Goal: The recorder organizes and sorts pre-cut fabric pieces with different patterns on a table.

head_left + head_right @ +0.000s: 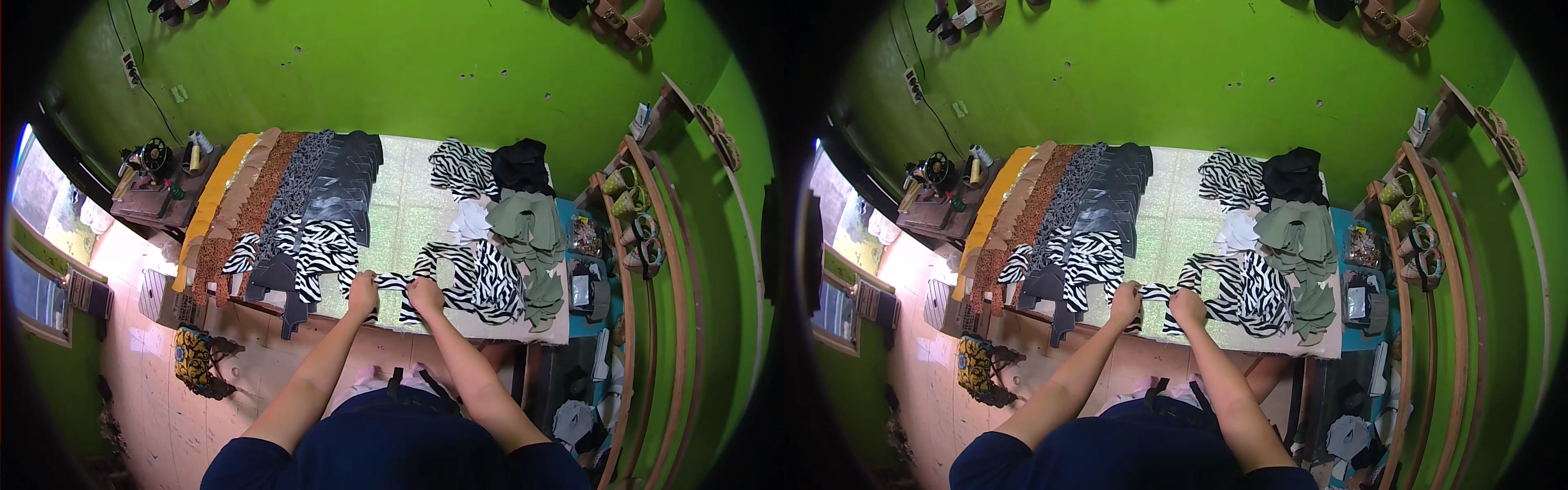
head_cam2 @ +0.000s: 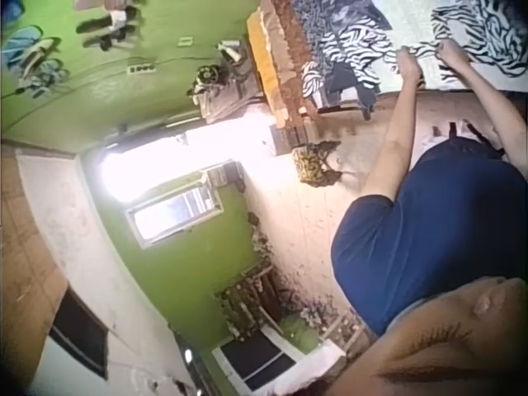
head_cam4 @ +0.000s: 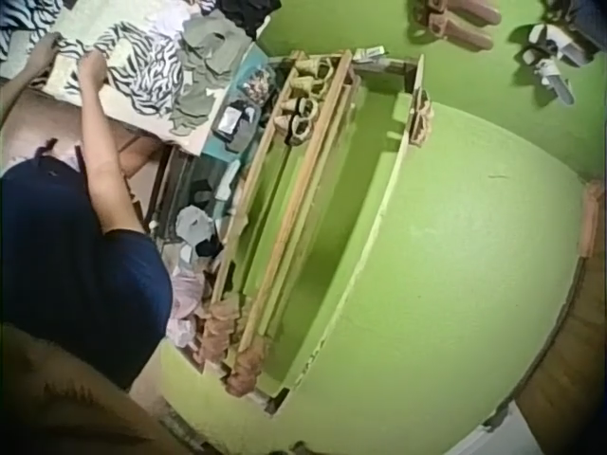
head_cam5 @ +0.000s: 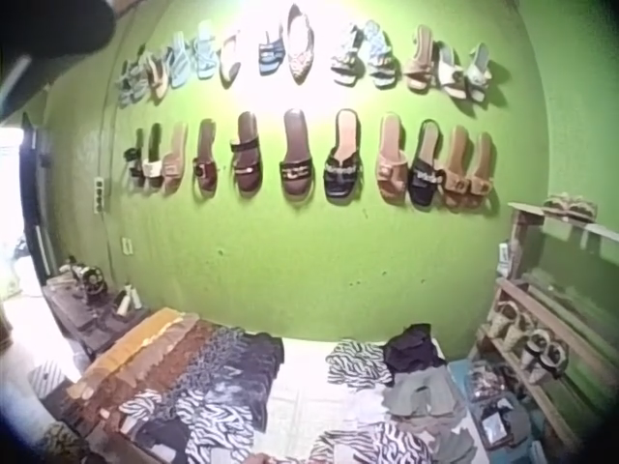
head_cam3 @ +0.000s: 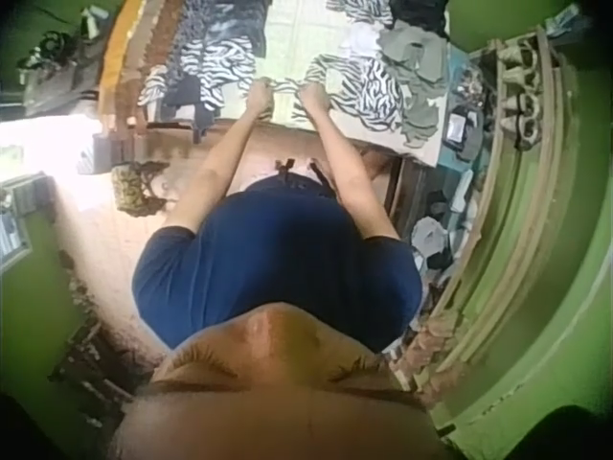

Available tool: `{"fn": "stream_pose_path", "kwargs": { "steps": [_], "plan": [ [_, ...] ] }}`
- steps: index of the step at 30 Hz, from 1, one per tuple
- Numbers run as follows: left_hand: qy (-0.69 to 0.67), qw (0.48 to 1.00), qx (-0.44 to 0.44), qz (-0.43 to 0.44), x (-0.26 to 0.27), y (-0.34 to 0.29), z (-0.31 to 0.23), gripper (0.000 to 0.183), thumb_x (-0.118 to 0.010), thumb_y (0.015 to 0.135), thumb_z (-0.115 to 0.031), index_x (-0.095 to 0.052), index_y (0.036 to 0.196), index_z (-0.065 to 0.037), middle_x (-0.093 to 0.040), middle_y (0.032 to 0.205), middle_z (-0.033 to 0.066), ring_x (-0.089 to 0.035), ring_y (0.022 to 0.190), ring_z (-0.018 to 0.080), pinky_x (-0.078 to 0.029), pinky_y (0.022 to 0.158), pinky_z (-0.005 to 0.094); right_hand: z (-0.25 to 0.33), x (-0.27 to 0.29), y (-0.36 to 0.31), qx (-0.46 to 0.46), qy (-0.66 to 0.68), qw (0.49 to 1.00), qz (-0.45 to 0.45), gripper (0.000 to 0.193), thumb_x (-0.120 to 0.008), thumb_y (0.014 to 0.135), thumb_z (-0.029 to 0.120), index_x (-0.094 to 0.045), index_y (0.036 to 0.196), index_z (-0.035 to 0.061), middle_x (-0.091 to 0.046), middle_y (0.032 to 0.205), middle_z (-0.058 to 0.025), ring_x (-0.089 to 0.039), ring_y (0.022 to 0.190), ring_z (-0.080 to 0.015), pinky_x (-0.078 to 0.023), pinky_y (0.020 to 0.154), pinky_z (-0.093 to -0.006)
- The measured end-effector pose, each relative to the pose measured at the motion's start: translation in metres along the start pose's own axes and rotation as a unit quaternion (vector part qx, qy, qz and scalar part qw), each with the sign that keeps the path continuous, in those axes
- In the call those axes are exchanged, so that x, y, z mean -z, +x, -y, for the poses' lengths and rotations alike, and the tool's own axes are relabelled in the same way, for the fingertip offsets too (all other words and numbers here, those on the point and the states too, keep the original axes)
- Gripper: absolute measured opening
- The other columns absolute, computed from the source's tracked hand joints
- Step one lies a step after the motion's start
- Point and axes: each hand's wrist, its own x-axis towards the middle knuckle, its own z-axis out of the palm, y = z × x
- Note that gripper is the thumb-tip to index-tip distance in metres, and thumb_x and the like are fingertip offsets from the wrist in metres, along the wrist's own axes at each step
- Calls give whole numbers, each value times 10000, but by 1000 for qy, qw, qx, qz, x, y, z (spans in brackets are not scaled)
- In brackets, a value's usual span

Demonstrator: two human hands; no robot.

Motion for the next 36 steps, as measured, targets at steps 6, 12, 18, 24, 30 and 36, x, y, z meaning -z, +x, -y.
{"fn": "stream_pose_path", "kwargs": {
  "steps": [6,12,18,24,30,36],
  "plan": [
    [28,1000,-4,-4,2,-3,-16,177,-532,741,0,-541,918,4,-526,904,192,-527,848,355,-432,752,406,0,0,1,51,-61,997,2,267,-615,750,277,-592,835,25,-622,846,-153,-600,812,-310,-480,679,-421],
    [221,959,-118,-135,1,-5,-29,218,-504,728,-15,-521,945,-10,-491,922,166,-485,880,317,-425,735,365,2,-3,-6,73,-95,986,-116,366,-678,721,230,-504,950,3,-506,1010,-182,-494,983,-319,-470,772,-383],
    [279,959,-55,-15,-6,-1,-22,331,-493,777,-49,-454,1106,-52,-488,941,151,-519,838,273,-438,710,344,14,-11,-19,32,-125,985,-119,197,-463,822,76,-492,989,-25,-453,1039,-199,-479,956,-332,-455,799,-417],
    [230,966,-13,114,7,20,-10,401,-522,736,-18,-417,1121,-48,-556,904,203,-538,810,323,-424,707,364,14,-19,-27,29,17,987,-158,371,-578,729,41,-436,1070,9,-434,1056,-232,-487,946,-382,-442,783,-418],
    [-3,997,-41,68,40,-2,-38,463,-506,759,-6,-329,1186,-34,-566,867,218,-559,825,381,-444,697,436,-10,-22,-7,-35,155,977,-141,383,-508,706,19,-457,1083,67,-617,750,-119,-597,746,-320,-458,681,-407],
    [-134,987,-62,59,56,-6,-29,559,-604,747,-7,-304,1216,-59,-567,867,167,-587,771,343,-445,677,388,-4,-34,7,77,10,973,-217,308,-590,694,157,-579,954,-8,-619,830,-143,-597,705,-281,-470,682,-355]
  ]
}}
